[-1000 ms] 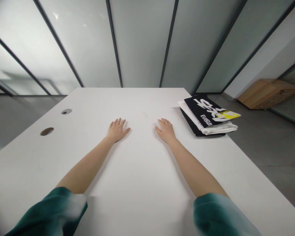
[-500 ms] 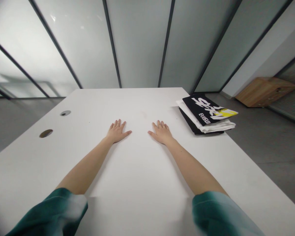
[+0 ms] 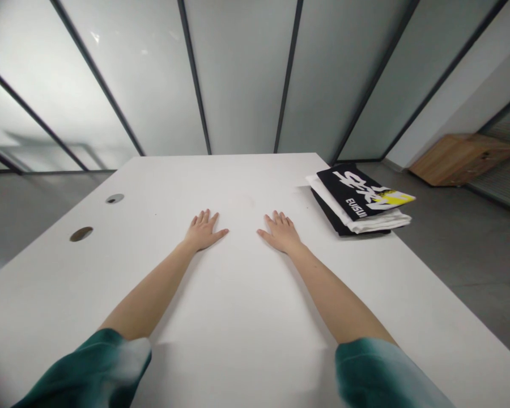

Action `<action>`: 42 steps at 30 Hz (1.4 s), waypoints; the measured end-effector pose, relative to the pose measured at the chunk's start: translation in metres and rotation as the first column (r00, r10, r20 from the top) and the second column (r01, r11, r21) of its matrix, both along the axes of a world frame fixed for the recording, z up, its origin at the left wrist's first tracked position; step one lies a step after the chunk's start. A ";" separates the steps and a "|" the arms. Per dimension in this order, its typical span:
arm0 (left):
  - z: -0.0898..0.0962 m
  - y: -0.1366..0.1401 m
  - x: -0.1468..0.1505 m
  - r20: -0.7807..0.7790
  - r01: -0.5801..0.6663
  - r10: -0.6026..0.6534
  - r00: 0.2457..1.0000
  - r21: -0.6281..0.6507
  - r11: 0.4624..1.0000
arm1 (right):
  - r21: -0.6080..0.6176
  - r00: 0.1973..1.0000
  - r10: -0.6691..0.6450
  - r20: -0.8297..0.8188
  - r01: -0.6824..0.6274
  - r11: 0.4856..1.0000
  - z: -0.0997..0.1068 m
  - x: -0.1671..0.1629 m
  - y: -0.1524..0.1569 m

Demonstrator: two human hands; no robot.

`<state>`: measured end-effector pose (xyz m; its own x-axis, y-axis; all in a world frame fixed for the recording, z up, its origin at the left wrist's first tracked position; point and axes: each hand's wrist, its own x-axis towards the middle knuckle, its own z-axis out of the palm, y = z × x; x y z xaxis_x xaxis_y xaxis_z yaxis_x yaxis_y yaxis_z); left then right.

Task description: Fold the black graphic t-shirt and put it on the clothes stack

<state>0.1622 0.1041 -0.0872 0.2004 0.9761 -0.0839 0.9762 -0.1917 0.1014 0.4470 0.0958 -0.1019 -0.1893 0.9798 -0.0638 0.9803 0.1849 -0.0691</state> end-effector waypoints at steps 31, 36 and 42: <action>-0.001 0.000 0.000 0.024 -0.006 0.005 1.000 0.026 1.000 | 0.018 1.000 -0.006 -0.018 0.006 1.000 0.001 0.000 -0.002; -0.001 0.000 0.000 0.020 -0.008 0.007 1.000 0.042 0.999 | 0.019 1.000 -0.003 -0.025 0.003 1.000 0.001 0.001 -0.002; 0.028 -0.020 0.019 -0.065 0.143 -0.145 0.987 -0.027 0.989 | 0.001 0.999 -0.025 -0.027 0.025 1.000 0.004 -0.001 -0.001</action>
